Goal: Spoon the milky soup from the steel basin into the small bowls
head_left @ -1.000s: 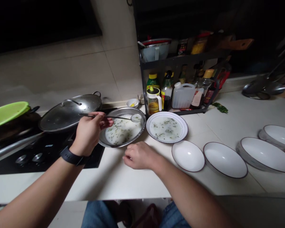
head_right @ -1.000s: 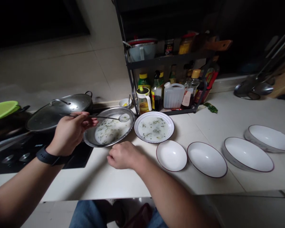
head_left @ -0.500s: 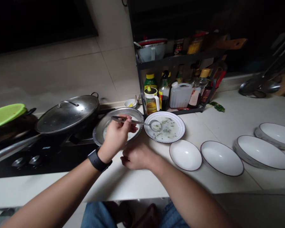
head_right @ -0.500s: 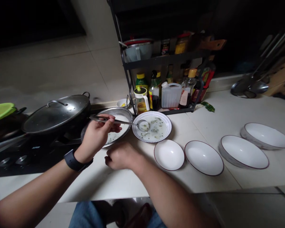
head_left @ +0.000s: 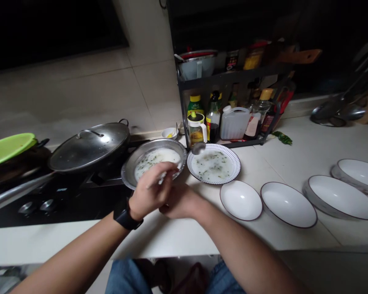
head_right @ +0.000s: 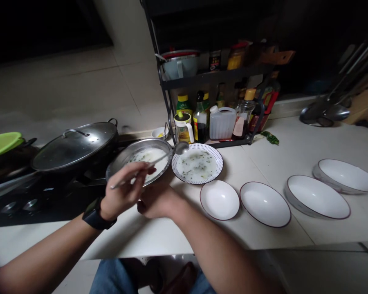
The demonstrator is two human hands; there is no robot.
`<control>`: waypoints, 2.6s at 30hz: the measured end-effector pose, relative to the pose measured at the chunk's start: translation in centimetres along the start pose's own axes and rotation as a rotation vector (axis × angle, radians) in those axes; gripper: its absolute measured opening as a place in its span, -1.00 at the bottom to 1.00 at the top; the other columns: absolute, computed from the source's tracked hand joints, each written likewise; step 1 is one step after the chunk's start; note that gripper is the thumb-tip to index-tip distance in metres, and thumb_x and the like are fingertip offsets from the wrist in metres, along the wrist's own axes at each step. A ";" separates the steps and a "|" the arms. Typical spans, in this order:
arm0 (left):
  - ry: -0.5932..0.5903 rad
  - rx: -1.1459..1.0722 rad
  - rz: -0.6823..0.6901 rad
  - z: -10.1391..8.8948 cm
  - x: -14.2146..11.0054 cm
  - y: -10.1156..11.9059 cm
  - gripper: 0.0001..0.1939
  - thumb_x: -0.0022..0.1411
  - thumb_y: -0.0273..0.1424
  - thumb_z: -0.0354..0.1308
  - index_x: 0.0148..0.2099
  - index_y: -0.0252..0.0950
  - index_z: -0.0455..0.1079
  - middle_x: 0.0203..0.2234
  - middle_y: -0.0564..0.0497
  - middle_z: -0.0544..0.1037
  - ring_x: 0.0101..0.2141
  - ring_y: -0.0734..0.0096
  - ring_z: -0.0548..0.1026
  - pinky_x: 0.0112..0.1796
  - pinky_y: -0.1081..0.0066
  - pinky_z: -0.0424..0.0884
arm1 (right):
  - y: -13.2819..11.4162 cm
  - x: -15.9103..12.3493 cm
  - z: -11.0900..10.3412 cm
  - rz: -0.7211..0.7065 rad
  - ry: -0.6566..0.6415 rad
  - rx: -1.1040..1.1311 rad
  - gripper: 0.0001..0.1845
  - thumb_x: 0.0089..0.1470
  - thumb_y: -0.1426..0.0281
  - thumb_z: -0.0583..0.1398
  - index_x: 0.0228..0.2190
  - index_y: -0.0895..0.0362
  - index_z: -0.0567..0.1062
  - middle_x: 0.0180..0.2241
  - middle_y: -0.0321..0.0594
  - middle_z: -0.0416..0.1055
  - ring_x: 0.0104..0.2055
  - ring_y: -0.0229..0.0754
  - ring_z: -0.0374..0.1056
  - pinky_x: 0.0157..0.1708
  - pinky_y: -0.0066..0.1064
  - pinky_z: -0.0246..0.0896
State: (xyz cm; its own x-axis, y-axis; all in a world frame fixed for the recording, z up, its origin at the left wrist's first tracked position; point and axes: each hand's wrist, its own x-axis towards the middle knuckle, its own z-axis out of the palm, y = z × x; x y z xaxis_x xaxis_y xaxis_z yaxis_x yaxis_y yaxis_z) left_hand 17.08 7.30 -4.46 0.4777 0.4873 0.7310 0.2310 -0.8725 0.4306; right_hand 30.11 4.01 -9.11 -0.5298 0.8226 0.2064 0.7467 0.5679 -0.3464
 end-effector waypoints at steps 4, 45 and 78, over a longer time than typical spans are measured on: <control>0.281 -0.003 -0.372 -2.1 0.1 -1.4 -0.76 0.44 -0.26 0.16 0.04 -0.28 0.42 -0.31 -0.05 0.66 -0.31 0.26 0.70 -0.27 0.35 0.60 | 0.0 -0.3 -0.3 -0.042 0.003 -0.069 -0.66 0.27 0.26 0.18 -0.36 0.17 0.68 -0.34 -0.11 0.64 -0.30 -0.08 0.52 -0.36 -0.30 0.23; 0.504 -0.441 -0.981 -6.0 0.2 -4.8 -0.79 0.07 -0.37 0.32 -0.24 -0.25 0.39 -0.53 0.02 0.59 -0.49 0.25 0.65 -0.35 0.28 0.63 | 0.1 -0.5 -0.1 -0.049 0.040 -0.073 -0.68 0.26 0.30 0.18 -0.42 0.14 0.66 -0.38 -0.20 0.59 -0.39 -0.20 0.43 -0.45 -0.35 0.06; -0.221 0.174 0.182 0.5 2.6 0.8 -0.76 0.39 -0.51 0.09 0.06 -0.27 0.43 -0.17 -0.17 0.67 -0.20 0.22 0.67 -0.18 0.30 0.57 | 0.2 -0.2 0.3 -0.041 0.054 -0.028 -0.53 0.19 0.31 0.22 0.07 0.27 0.55 -0.02 0.09 0.60 -0.07 0.09 0.50 -0.13 -0.20 0.40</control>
State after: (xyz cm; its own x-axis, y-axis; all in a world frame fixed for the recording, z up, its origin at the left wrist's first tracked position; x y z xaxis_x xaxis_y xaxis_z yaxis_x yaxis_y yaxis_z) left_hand 18.96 7.88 -2.50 0.6927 0.3194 0.6467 0.2567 -0.9471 0.1928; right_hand 30.24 4.01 -9.53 -0.5386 0.7983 0.2695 0.7360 0.6014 -0.3107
